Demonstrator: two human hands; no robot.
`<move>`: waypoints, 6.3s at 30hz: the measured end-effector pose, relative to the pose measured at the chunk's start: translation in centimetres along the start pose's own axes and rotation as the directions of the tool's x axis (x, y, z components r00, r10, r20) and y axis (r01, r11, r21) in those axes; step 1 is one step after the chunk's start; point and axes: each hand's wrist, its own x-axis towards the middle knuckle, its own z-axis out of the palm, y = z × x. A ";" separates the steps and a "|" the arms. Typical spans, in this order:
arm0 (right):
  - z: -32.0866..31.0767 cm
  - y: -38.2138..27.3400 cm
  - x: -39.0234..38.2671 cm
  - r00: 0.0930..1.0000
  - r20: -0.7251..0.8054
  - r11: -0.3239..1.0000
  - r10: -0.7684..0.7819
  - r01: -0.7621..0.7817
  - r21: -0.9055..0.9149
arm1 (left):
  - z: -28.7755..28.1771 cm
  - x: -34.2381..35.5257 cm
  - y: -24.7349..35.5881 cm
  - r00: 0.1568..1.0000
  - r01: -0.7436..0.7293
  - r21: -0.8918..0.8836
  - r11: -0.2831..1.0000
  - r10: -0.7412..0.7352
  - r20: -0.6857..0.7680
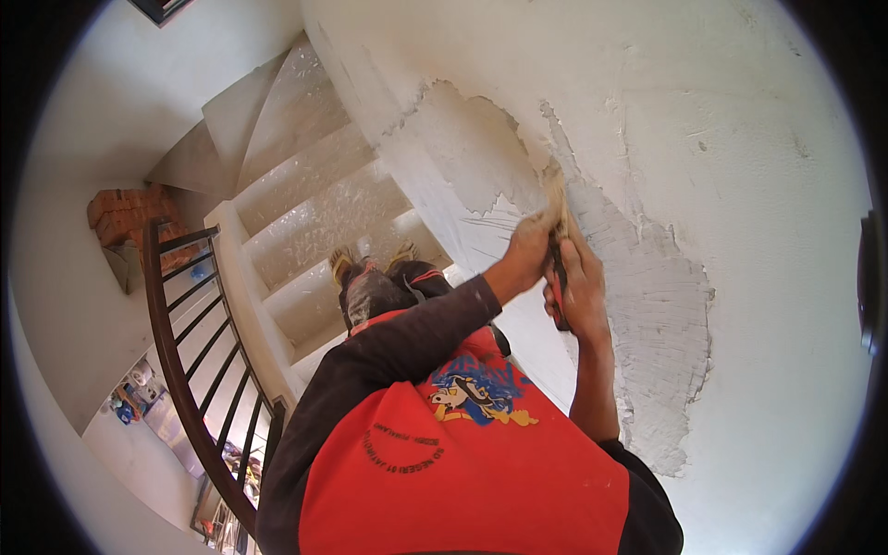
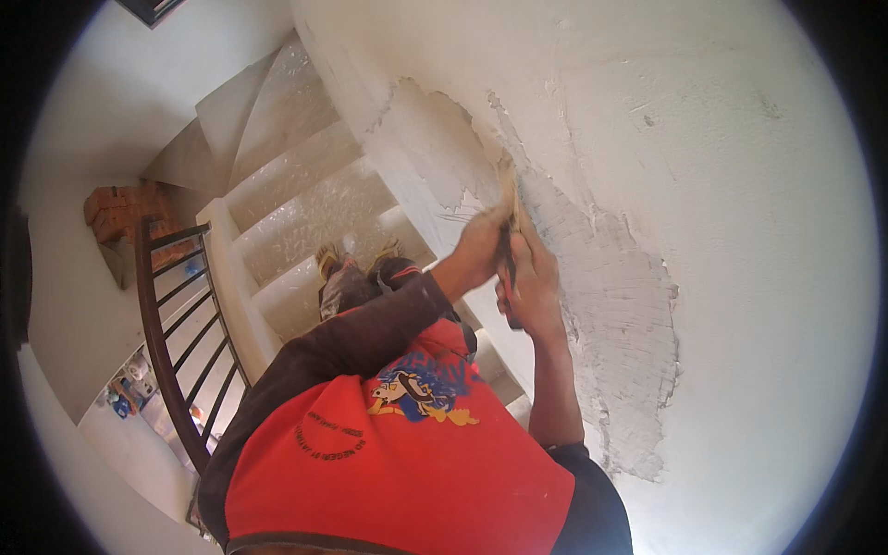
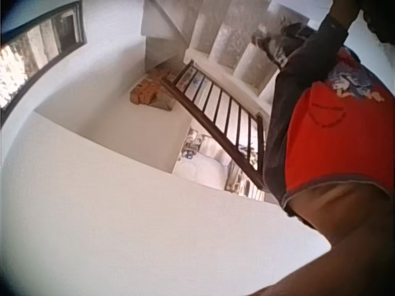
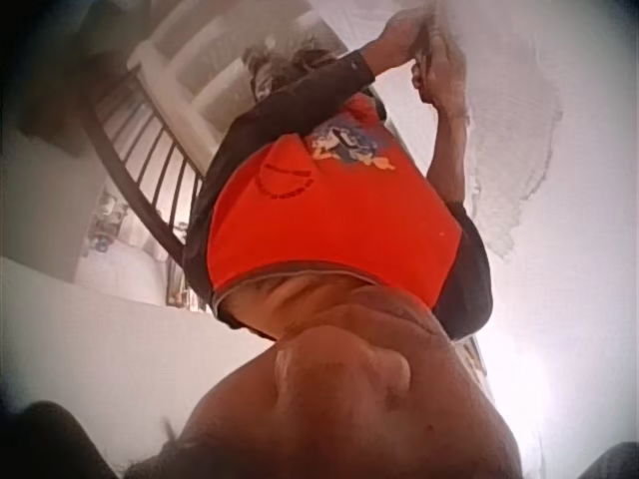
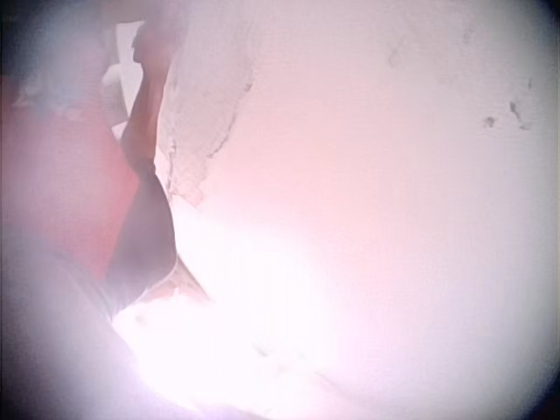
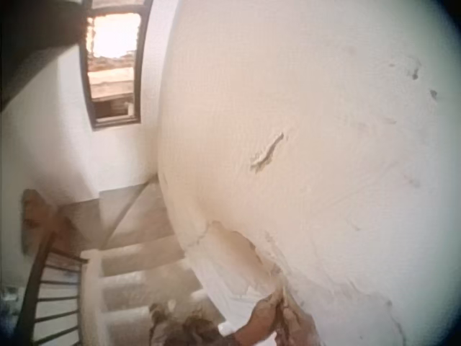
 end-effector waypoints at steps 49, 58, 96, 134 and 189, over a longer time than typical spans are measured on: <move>2.4 -2.0 1.6 0.995 -0.036 0.996 -0.092 0.092 0.006 | 0.7 0.7 5.5 0.994 0.083 0.176 0.981 -0.094 0.056; 3.5 -2.0 1.3 0.995 -0.095 0.999 -0.032 0.035 0.036 | 0.8 0.2 5.8 1.000 -0.011 0.162 0.987 0.010 0.003; -0.3 1.0 0.9 0.999 0.052 1.000 0.010 -0.010 -0.001 | -0.9 0.2 -0.3 0.998 0.031 0.098 0.995 -0.026 -0.054; 2.1 0.1 1.5 0.999 0.036 0.999 0.035 -0.036 0.026 | 0.0 -0.9 2.7 0.984 0.023 0.164 0.986 0.007 -0.176; 5.1 -1.0 5.2 0.996 -0.020 0.996 0.088 -0.087 0.033 | -1.6 2.0 6.9 0.980 -0.079 0.310 0.947 0.130 -0.148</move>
